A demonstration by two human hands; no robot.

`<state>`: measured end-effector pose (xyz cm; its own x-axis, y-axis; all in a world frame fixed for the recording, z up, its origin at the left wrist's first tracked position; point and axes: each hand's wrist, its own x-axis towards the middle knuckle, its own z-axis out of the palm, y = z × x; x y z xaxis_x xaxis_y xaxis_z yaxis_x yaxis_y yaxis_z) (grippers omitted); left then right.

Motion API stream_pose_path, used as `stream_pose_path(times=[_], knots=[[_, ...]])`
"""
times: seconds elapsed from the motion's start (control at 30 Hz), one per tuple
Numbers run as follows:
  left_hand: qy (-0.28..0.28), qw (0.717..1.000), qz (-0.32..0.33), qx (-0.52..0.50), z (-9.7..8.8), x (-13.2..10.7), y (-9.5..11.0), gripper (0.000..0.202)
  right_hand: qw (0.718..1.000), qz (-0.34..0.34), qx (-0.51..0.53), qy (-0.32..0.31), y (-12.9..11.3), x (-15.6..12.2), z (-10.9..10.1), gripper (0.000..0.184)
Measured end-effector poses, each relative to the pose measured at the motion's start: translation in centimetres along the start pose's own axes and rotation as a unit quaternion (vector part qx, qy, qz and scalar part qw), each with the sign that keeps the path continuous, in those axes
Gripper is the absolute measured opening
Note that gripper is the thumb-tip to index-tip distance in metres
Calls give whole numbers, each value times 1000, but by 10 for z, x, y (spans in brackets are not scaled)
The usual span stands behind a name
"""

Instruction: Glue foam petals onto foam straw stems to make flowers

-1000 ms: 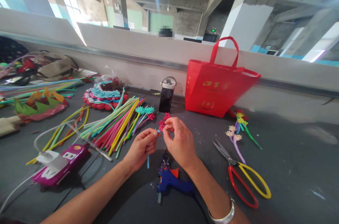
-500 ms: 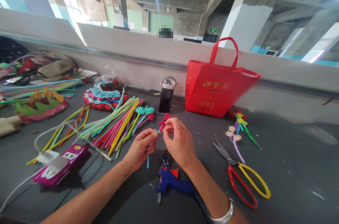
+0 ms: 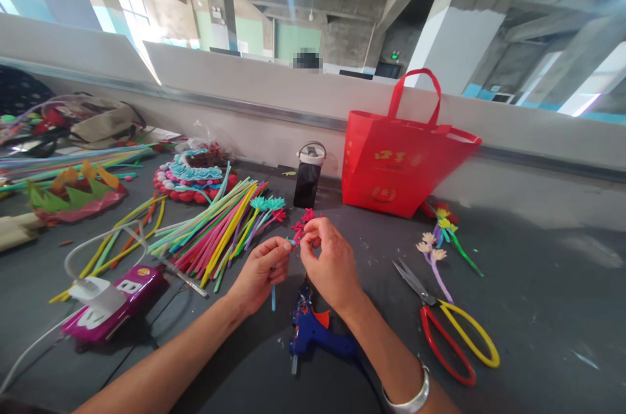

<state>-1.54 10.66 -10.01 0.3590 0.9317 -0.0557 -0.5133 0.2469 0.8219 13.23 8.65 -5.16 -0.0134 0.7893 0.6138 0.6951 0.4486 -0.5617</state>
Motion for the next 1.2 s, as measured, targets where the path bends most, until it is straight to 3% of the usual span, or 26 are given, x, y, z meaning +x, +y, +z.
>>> stream_pose_path(times=[1.2], knots=[[3,1000,-8,14,0,1,-1,27,998,47,29,18,3,-2,5,14]])
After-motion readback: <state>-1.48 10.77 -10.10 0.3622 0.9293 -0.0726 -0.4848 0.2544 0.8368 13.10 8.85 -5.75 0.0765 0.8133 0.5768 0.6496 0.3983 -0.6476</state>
